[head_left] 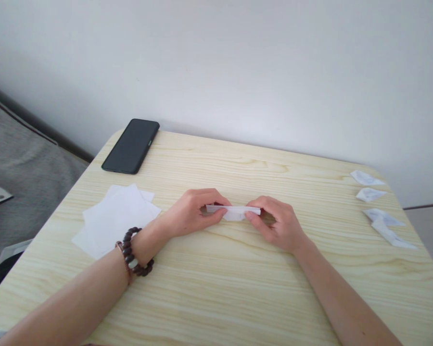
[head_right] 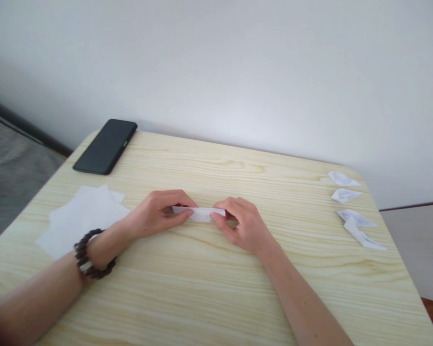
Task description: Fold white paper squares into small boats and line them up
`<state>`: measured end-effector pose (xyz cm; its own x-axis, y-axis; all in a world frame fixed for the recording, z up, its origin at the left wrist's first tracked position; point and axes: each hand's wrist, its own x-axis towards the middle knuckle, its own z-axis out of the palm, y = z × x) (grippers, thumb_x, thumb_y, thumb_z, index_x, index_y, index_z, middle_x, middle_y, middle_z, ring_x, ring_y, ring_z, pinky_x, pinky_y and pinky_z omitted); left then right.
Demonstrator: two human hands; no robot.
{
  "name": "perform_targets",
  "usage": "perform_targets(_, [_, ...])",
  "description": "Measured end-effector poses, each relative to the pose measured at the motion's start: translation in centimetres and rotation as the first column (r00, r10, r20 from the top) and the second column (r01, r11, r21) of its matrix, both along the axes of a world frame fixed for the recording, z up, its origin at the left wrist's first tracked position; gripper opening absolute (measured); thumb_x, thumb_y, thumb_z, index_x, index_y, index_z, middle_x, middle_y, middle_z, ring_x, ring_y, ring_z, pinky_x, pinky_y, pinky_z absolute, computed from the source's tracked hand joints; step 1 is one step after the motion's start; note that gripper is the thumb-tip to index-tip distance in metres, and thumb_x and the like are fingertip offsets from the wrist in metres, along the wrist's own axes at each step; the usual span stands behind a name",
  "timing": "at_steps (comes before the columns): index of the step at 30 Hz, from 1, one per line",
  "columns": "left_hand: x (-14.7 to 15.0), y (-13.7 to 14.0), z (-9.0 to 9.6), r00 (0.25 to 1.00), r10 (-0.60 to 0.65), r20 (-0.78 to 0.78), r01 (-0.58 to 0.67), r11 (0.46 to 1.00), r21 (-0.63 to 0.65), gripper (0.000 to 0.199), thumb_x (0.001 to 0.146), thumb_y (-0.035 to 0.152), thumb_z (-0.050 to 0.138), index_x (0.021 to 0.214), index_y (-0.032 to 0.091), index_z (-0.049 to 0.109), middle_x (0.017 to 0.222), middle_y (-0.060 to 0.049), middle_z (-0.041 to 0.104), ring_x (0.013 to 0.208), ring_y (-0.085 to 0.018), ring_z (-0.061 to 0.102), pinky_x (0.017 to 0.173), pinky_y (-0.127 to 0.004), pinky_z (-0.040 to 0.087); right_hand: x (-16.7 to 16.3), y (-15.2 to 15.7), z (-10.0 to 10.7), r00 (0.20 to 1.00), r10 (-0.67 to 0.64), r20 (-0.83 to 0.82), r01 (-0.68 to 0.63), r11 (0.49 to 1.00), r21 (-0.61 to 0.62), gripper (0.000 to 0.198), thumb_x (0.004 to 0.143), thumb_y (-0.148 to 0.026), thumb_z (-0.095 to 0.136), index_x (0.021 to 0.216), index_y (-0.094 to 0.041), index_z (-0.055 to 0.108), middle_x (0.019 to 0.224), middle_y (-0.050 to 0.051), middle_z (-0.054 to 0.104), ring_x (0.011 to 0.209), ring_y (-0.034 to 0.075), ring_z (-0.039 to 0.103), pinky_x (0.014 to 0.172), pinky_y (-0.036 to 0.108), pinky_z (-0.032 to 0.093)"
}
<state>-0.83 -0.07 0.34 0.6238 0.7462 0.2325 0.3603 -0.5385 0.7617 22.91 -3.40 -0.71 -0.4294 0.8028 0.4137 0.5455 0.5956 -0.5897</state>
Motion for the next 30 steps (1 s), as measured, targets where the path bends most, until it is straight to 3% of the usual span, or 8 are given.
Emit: perform_targets(30, [0.18, -0.17, 0.43, 0.999, 0.022, -0.034, -0.024, 0.998, -0.05, 0.014, 0.084, 0.024, 0.061, 0.094, 0.017, 0.067, 0.084, -0.001, 0.071, 0.07, -0.01, 0.063, 0.061, -0.019, 0.048, -0.15, -0.08, 0.03, 0.998, -0.06, 0.009, 0.06, 0.998, 0.004, 0.007, 0.09, -0.024, 0.055, 0.086, -0.019, 0.06, 0.068, 0.0, 0.062, 0.058, 0.011, 0.054, 0.056, 0.023, 0.042])
